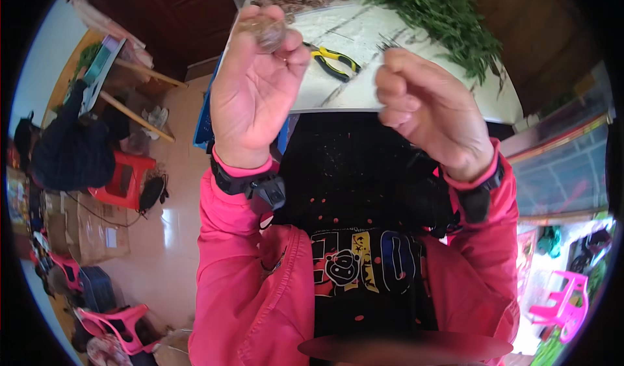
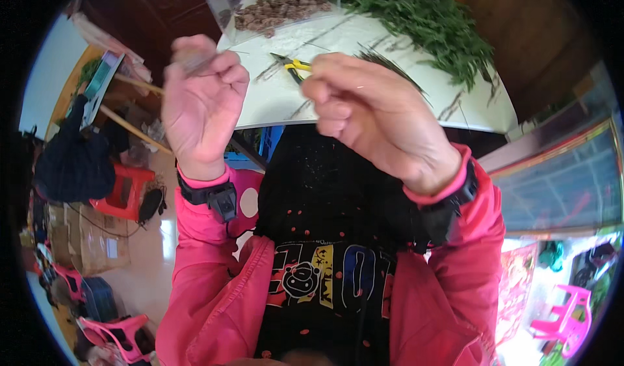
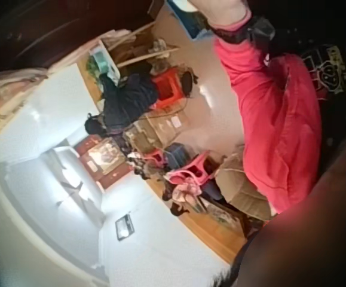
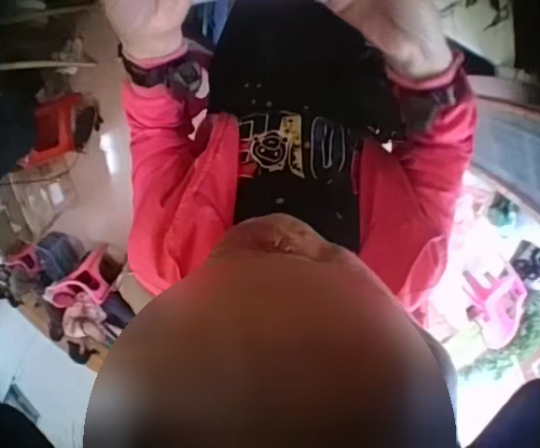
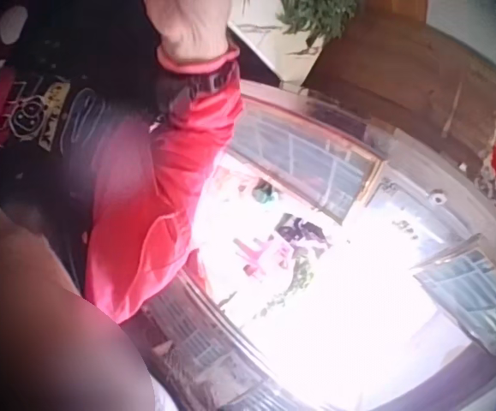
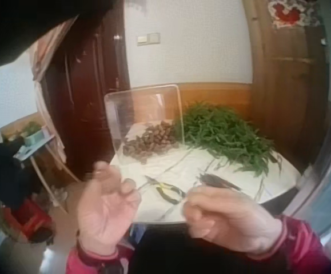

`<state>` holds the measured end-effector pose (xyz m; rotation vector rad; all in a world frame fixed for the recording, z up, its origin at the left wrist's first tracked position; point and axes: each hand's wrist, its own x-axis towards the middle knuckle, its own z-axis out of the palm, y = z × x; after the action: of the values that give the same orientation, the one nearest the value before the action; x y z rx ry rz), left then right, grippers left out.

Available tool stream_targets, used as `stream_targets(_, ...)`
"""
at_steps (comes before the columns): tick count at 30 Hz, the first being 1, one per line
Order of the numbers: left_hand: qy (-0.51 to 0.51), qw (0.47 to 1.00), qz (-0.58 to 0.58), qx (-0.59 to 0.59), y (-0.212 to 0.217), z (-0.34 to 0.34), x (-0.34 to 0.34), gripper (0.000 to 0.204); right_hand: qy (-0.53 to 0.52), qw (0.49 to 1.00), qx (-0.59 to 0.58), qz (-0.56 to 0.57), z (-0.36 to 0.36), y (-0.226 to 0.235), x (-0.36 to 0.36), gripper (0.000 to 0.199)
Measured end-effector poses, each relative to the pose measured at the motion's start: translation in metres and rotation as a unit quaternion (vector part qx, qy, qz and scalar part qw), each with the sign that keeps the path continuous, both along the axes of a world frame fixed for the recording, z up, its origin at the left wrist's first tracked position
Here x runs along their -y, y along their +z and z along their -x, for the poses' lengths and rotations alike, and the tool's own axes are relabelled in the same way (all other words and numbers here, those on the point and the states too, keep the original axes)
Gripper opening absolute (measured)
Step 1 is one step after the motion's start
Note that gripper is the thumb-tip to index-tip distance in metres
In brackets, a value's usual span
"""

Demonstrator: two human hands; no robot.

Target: Trimming plant pieces and placing them into a container using pliers.

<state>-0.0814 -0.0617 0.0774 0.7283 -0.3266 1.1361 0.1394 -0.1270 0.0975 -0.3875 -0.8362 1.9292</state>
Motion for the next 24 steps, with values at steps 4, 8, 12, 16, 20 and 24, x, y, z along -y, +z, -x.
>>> stream_targets(4,0.083,0.986,0.083,-0.117,-0.024,-0.001,-0.011,0.023,-0.058,0.942,0.242,-0.226,0.011,-0.01,0.002,0.013)
stream_targets(8,0.133,0.972,0.058,-0.185,-0.03,-0.005,-0.012,0.023,-0.111,0.899,0.328,-0.269,0.013,-0.012,-0.006,0.014)
stream_targets(12,0.165,0.96,0.019,-0.227,-0.032,-0.014,-0.009,0.023,-0.148,0.845,0.406,-0.316,0.004,-0.024,-0.022,0.017)
stream_targets(16,0.179,0.952,0.006,-0.249,-0.036,-0.019,-0.007,0.026,-0.146,0.824,0.425,-0.344,0.0,-0.033,-0.028,0.018)
stream_targets(20,0.175,0.954,0.001,-0.244,-0.037,-0.021,-0.005,0.028,-0.149,0.82,0.434,-0.344,-0.001,-0.032,-0.027,0.019)
stream_targets(24,0.176,0.955,-0.003,-0.24,-0.036,-0.022,-0.006,0.033,-0.162,0.823,0.44,-0.321,-0.004,-0.03,-0.028,0.023)
